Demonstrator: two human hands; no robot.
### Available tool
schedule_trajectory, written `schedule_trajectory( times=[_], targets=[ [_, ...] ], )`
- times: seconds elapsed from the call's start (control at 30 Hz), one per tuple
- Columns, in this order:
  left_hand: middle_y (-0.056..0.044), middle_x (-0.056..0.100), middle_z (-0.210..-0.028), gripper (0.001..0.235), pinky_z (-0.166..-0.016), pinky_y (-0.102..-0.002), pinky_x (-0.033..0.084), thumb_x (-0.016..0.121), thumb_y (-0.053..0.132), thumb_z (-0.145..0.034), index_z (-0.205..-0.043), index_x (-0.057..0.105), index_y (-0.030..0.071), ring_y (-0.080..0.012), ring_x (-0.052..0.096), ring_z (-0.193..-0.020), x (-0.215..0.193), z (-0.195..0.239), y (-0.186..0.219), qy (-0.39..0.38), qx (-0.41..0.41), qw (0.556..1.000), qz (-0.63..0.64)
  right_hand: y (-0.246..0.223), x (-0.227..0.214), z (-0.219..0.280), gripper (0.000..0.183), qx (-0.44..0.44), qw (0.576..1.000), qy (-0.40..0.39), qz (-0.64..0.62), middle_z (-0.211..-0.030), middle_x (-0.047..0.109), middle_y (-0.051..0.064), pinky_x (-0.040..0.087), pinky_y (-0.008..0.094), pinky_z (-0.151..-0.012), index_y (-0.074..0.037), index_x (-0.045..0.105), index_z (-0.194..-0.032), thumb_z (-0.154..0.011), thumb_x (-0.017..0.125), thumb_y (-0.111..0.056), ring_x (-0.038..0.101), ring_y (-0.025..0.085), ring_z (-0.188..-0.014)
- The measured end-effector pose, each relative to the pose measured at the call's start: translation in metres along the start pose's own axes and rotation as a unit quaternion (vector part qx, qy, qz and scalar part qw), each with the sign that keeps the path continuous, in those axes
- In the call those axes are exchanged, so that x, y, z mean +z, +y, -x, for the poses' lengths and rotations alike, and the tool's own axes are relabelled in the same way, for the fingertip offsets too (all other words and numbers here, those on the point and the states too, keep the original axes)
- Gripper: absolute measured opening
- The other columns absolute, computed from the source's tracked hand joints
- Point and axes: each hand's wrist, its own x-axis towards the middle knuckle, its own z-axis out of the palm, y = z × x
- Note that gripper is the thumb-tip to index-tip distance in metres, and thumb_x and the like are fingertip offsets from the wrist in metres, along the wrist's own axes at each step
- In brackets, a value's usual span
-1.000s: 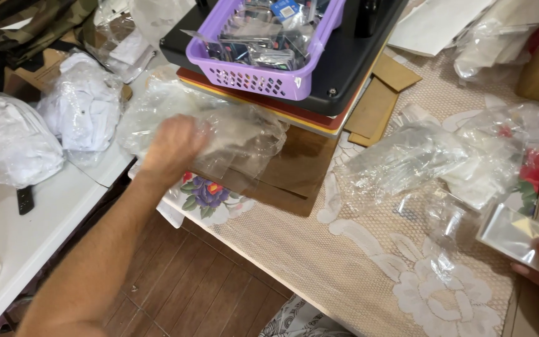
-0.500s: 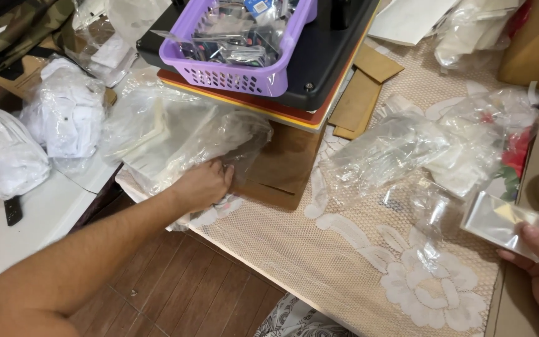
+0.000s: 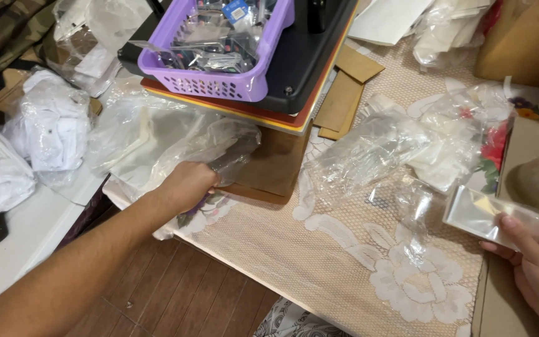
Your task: The person organizes and places plastic sleeves into larger clear bags by hand, using scissors to cut tape and sealing the bags.
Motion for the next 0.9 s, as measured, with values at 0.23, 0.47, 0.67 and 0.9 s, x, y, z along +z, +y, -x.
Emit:
schedule_trajectory(
  times=[0.23, 0.47, 0.67, 0.9],
  targets=[
    [0.003, 0.071, -0.078, 0.013, -0.075, -0.029, 0.052, 0.075, 0.018, -0.089, -0.081, 0.066, 0.013, -0.0111, 0.067, -0.076, -0.155, -0.004, 0.067, 0.078, 0.058, 0.894, 0.436, -0.006, 0.002, 0.004, 0.018, 0.000, 1.000, 0.015, -0.013, -0.115, 0.068, 0.010, 0.060, 0.025, -0.079, -0.003, 0.065, -0.108, -0.110, 0.061, -0.020, 0.067, 0.019, -0.101],
    [-0.021, 0.075, -0.100, 0.026, -0.070, -0.032, 0.067, 0.069, 0.006, -0.091, -0.111, 0.054, 0.007, -0.0292, 0.077, -0.086, -0.238, -0.050, 0.099, 0.046, 0.207, 0.617, 0.758, 0.016, -0.021, -0.011, 0.017, -0.041, 0.991, -0.040, -0.120, -0.093, 0.071, 0.004, 0.059, 0.025, -0.068, -0.009, 0.067, -0.099, -0.098, 0.070, -0.026, 0.068, 0.014, -0.081],
    [-0.020, 0.076, -0.091, 0.021, -0.061, -0.030, 0.064, 0.079, 0.004, -0.081, -0.097, 0.066, 0.003, -0.0265, 0.077, -0.083, -0.212, -0.143, 0.159, 0.081, 0.134, 0.555, 0.817, -0.041, 0.006, 0.021, 0.029, -0.043, 0.935, -0.282, -0.211, -0.145, 0.049, 0.036, 0.046, 0.057, -0.096, -0.003, 0.072, -0.102, -0.087, 0.077, -0.027, 0.047, 0.037, -0.127],
    [-0.014, 0.076, -0.080, 0.029, -0.058, -0.034, 0.067, 0.091, 0.004, -0.071, -0.088, 0.068, 0.001, -0.0263, 0.077, -0.070, -0.144, -0.221, 0.242, 0.108, 0.088, 0.515, 0.846, -0.054, 0.045, 0.050, 0.021, -0.054, 0.964, -0.218, -0.141, -0.124, 0.072, 0.027, 0.055, 0.048, -0.090, 0.003, 0.076, -0.097, -0.087, 0.071, -0.015, 0.071, 0.033, -0.105]
  ],
)
